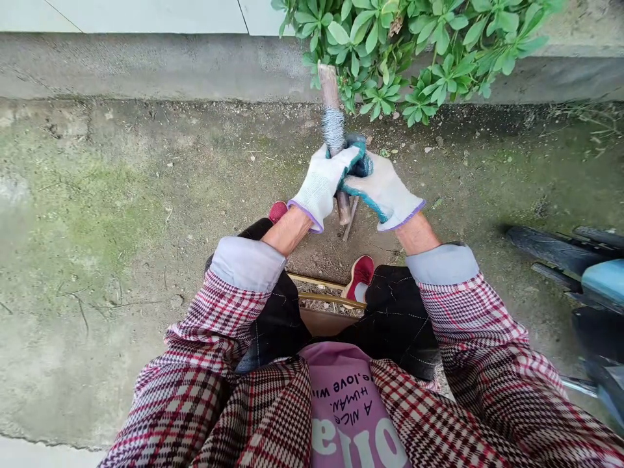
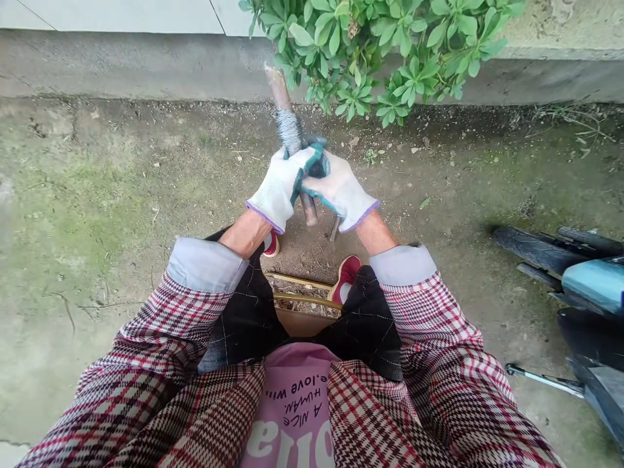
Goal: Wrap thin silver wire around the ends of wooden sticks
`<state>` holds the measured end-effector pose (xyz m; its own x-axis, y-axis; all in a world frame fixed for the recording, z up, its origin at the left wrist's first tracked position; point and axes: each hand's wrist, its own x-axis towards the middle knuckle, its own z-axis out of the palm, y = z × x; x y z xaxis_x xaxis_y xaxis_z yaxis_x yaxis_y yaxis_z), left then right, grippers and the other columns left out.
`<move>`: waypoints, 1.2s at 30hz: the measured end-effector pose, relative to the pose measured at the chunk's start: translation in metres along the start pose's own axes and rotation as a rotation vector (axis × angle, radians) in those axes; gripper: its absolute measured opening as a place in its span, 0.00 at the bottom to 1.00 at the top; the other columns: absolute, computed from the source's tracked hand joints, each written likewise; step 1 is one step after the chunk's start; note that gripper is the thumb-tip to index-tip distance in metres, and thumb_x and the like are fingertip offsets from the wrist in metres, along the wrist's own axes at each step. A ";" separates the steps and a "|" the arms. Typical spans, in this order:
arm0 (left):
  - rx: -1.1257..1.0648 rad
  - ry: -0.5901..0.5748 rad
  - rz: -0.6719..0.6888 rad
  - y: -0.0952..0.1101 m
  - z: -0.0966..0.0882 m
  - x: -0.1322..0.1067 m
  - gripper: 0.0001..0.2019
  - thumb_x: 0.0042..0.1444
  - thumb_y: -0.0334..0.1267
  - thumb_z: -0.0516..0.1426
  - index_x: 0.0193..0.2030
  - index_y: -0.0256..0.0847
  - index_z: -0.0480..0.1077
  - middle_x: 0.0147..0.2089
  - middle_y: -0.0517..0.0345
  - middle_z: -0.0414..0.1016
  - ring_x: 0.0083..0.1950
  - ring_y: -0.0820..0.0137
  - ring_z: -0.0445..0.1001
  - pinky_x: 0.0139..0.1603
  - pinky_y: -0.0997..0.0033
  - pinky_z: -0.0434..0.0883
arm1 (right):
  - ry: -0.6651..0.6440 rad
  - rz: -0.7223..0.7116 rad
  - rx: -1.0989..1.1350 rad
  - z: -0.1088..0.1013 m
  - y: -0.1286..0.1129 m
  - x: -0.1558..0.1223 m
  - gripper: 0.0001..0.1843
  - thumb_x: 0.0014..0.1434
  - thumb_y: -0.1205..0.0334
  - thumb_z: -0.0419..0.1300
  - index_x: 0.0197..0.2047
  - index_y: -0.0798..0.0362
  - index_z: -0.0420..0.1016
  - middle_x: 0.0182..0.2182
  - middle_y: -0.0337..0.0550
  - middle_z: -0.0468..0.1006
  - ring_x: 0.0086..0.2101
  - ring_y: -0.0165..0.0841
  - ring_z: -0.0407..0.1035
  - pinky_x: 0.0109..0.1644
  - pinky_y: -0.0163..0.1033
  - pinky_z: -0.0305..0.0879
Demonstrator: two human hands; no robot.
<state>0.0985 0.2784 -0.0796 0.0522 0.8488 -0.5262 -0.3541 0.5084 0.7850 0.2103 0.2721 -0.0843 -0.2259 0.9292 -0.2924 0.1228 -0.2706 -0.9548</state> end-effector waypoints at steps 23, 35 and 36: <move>0.451 -0.159 0.071 0.005 -0.023 0.002 0.03 0.58 0.29 0.64 0.39 0.33 0.78 0.30 0.57 0.77 0.24 0.80 0.64 0.26 0.78 0.68 | 0.324 0.143 -0.169 -0.092 0.024 0.012 0.16 0.56 0.57 0.69 0.42 0.44 0.66 0.24 0.32 0.66 0.24 0.31 0.59 0.25 0.40 0.61; 0.846 -0.407 0.073 0.005 -0.039 0.005 0.04 0.57 0.29 0.60 0.35 0.36 0.78 0.26 0.62 0.69 0.24 0.77 0.61 0.25 0.76 0.61 | 0.150 0.133 0.009 -0.097 0.003 -0.008 0.19 0.53 0.54 0.73 0.46 0.46 0.75 0.28 0.36 0.74 0.20 0.26 0.59 0.15 0.33 0.56; 0.904 -0.393 0.079 0.004 -0.043 0.009 0.06 0.57 0.30 0.58 0.36 0.36 0.78 0.26 0.62 0.69 0.24 0.77 0.61 0.25 0.75 0.61 | 0.078 0.128 0.032 -0.099 -0.001 -0.014 0.20 0.53 0.54 0.73 0.46 0.47 0.75 0.28 0.35 0.74 0.19 0.25 0.59 0.15 0.32 0.55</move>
<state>0.0576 0.2819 -0.0951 0.4234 0.7898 -0.4438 0.4680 0.2288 0.8536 0.3086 0.2843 -0.0736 -0.1345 0.9029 -0.4084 0.1147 -0.3951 -0.9114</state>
